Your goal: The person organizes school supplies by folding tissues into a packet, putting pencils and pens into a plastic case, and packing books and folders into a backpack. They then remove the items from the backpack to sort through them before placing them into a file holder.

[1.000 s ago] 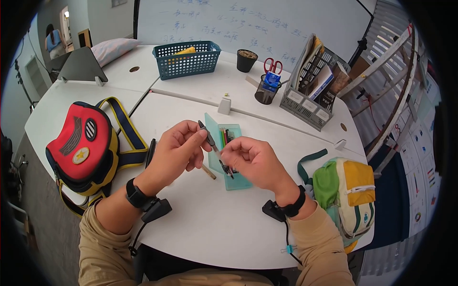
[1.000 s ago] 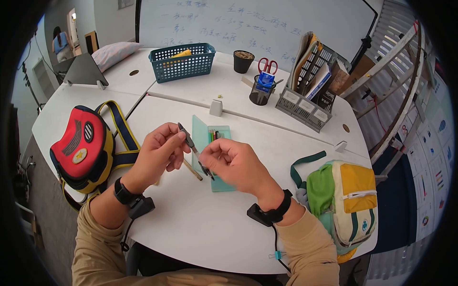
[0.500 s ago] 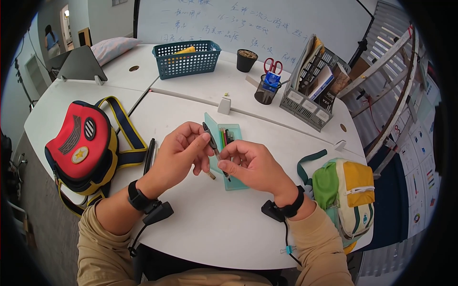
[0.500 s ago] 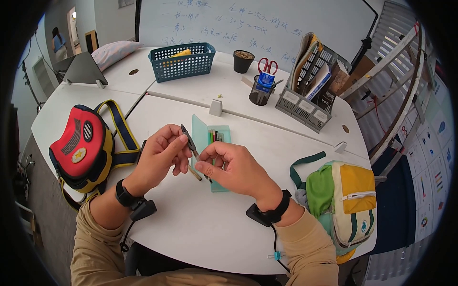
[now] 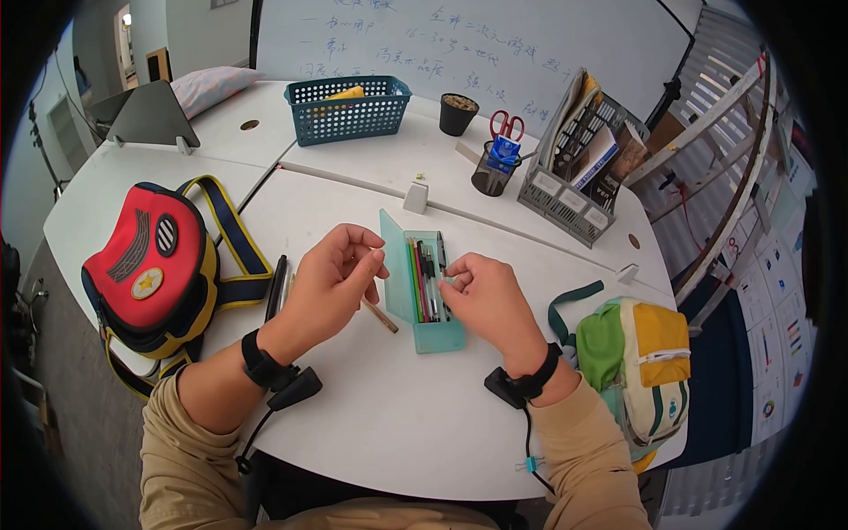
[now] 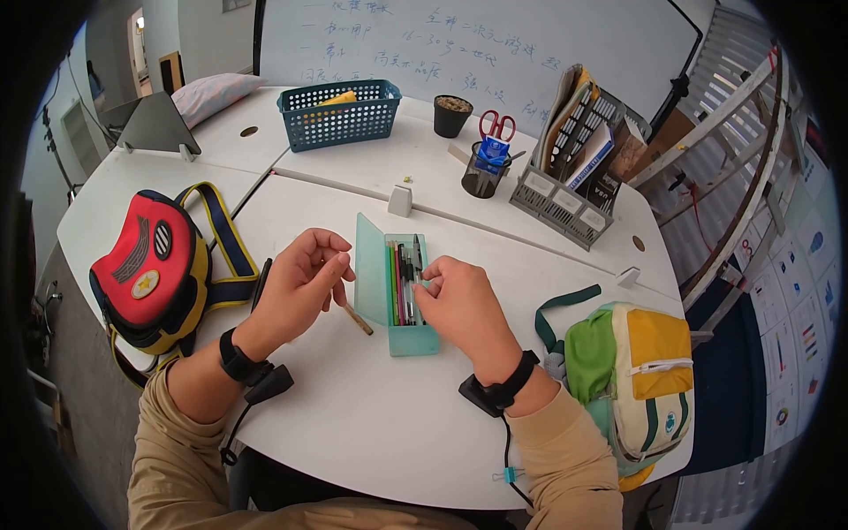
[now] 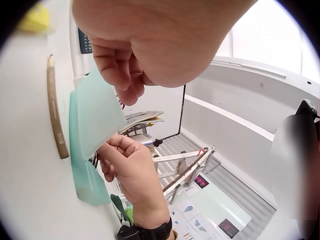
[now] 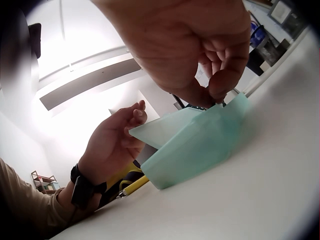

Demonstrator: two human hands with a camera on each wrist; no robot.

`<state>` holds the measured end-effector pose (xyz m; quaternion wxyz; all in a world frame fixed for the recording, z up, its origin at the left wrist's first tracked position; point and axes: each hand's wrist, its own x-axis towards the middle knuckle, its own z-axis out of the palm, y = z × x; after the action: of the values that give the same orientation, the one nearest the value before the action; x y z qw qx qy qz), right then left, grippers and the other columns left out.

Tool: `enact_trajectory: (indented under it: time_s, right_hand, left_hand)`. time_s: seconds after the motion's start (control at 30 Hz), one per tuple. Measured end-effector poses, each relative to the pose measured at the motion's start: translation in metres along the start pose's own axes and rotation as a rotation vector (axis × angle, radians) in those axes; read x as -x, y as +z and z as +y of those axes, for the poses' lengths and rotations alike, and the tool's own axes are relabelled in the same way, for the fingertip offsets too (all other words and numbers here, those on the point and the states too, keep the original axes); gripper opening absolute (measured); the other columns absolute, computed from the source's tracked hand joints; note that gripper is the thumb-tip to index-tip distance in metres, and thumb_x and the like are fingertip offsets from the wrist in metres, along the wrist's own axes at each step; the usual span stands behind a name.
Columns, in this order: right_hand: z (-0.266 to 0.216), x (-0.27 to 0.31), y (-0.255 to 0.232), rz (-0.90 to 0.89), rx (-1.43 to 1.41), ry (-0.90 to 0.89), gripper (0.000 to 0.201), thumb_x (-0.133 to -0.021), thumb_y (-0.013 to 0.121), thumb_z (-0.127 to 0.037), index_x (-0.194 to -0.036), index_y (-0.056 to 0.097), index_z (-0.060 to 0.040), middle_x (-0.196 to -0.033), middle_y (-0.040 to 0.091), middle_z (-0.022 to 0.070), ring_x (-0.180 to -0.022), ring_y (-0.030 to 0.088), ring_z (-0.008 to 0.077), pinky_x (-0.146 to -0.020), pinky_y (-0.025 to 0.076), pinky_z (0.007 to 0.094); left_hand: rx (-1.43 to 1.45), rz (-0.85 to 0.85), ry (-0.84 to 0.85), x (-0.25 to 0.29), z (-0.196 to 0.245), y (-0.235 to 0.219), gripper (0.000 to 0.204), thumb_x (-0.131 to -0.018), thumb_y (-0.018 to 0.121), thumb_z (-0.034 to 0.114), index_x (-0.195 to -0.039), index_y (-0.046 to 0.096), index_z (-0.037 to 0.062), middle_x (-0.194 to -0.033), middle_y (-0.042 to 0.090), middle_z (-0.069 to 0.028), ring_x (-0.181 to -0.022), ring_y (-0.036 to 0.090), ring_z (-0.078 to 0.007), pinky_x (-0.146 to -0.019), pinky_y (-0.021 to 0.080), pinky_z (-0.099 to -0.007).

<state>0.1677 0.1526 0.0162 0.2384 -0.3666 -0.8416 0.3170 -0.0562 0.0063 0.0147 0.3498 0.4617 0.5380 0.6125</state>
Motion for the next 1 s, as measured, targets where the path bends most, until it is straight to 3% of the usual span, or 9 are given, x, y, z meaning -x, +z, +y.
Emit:
enact_trajectory:
  time_s: [0.33,0.43,0.5,0.7,0.8,0.83,0.93,0.97,1.0]
  right_hand:
    - [0.010,-0.003,0.006,0.013,0.001,-0.014,0.023,-0.098,0.084,-0.014,-0.108,0.079,0.0059,-0.078,0.077,0.0096,-0.067,0.069,0.0149,-0.065,0.056,0.0316]
    - [0.001,-0.002,0.002,0.009,0.064,-0.008,0.021,-0.099,0.081,-0.016,-0.103,0.081,0.0044,-0.078,0.078,0.0165,-0.067,0.075,0.0278,-0.068,0.059,0.0375]
    - [0.001,-0.002,0.001,-0.005,0.093,-0.003,0.022,-0.100,0.081,-0.019,-0.101,0.082,0.0032,-0.075,0.076,0.0157,-0.065,0.072,0.0271,-0.066,0.057,0.0375]
    - [0.005,-0.005,0.003,0.050,0.069,0.017,0.028,-0.102,0.082,-0.025,-0.099,0.084,0.0023,-0.071,0.074,0.0135,-0.061,0.068,0.0237,-0.063,0.053,0.0373]
    - [0.005,-0.008,0.000,0.101,0.022,0.031,0.029,-0.104,0.083,-0.024,-0.099,0.083,0.0048,-0.067,0.070,0.0071,-0.059,0.059,0.0141,-0.059,0.047,0.0331]
    - [0.005,-0.009,0.000,0.114,0.002,0.033,0.029,-0.104,0.083,-0.023,-0.098,0.083,0.0060,-0.066,0.068,0.0041,-0.059,0.055,0.0096,-0.057,0.045,0.0311]
    - [0.010,-0.011,0.002,0.145,-0.029,0.033,0.031,-0.105,0.083,-0.024,-0.098,0.082,0.0064,-0.066,0.069,0.0034,-0.059,0.054,0.0080,-0.057,0.044,0.0298]
    - [0.011,-0.011,0.003,0.146,-0.029,0.032,0.031,-0.106,0.083,-0.024,-0.098,0.082,0.0064,-0.067,0.069,0.0033,-0.060,0.054,0.0077,-0.057,0.044,0.0295]
    - [0.011,-0.011,0.004,0.146,-0.030,0.032,0.031,-0.106,0.083,-0.024,-0.098,0.082,0.0064,-0.067,0.070,0.0032,-0.060,0.055,0.0074,-0.057,0.044,0.0293]
  left_hand:
    - [-0.071,0.081,0.023,0.000,0.006,0.000,0.016,-0.118,0.064,0.014,-0.130,0.063,0.0033,-0.101,0.075,-0.0038,-0.075,0.070,-0.0073,-0.059,0.050,-0.0218]
    - [-0.057,0.178,0.121,-0.004,-0.004,-0.005,0.013,-0.118,0.064,0.012,-0.128,0.063,0.0029,-0.102,0.073,-0.0037,-0.079,0.069,-0.0070,-0.063,0.052,-0.0222]
    - [-0.015,0.256,0.232,-0.008,-0.008,-0.007,0.012,-0.118,0.063,0.010,-0.126,0.063,0.0026,-0.102,0.072,-0.0038,-0.082,0.068,-0.0070,-0.066,0.054,-0.0222]
    - [-0.084,0.290,0.201,-0.010,-0.004,-0.014,0.012,-0.113,0.064,0.004,-0.125,0.064,0.0019,-0.103,0.071,-0.0034,-0.092,0.069,-0.0077,-0.069,0.056,-0.0253]
    - [-0.507,0.221,0.203,-0.006,-0.002,-0.017,0.020,-0.104,0.067,0.000,-0.124,0.065,0.0027,-0.101,0.072,-0.0049,-0.094,0.070,-0.0114,-0.069,0.056,-0.0282]
    - [-0.608,0.206,0.207,-0.004,-0.006,-0.017,0.027,-0.092,0.067,-0.002,-0.119,0.069,0.0028,-0.101,0.074,-0.0096,-0.098,0.071,-0.0222,-0.078,0.058,-0.0357]
    - [-0.936,-0.033,0.324,0.000,-0.014,-0.026,0.029,-0.086,0.069,-0.002,-0.114,0.073,0.0024,-0.103,0.075,-0.0138,-0.104,0.069,-0.0333,-0.090,0.059,-0.0433]
    - [-0.922,-0.118,0.237,0.001,-0.014,-0.027,0.026,-0.081,0.070,-0.002,-0.105,0.077,0.0042,-0.105,0.075,-0.0147,-0.109,0.066,-0.0385,-0.099,0.057,-0.0474]
    - [-0.947,-0.164,0.228,0.002,-0.014,-0.027,0.025,-0.081,0.071,-0.001,-0.104,0.078,0.0052,-0.105,0.075,-0.0141,-0.109,0.066,-0.0380,-0.099,0.057,-0.0470]
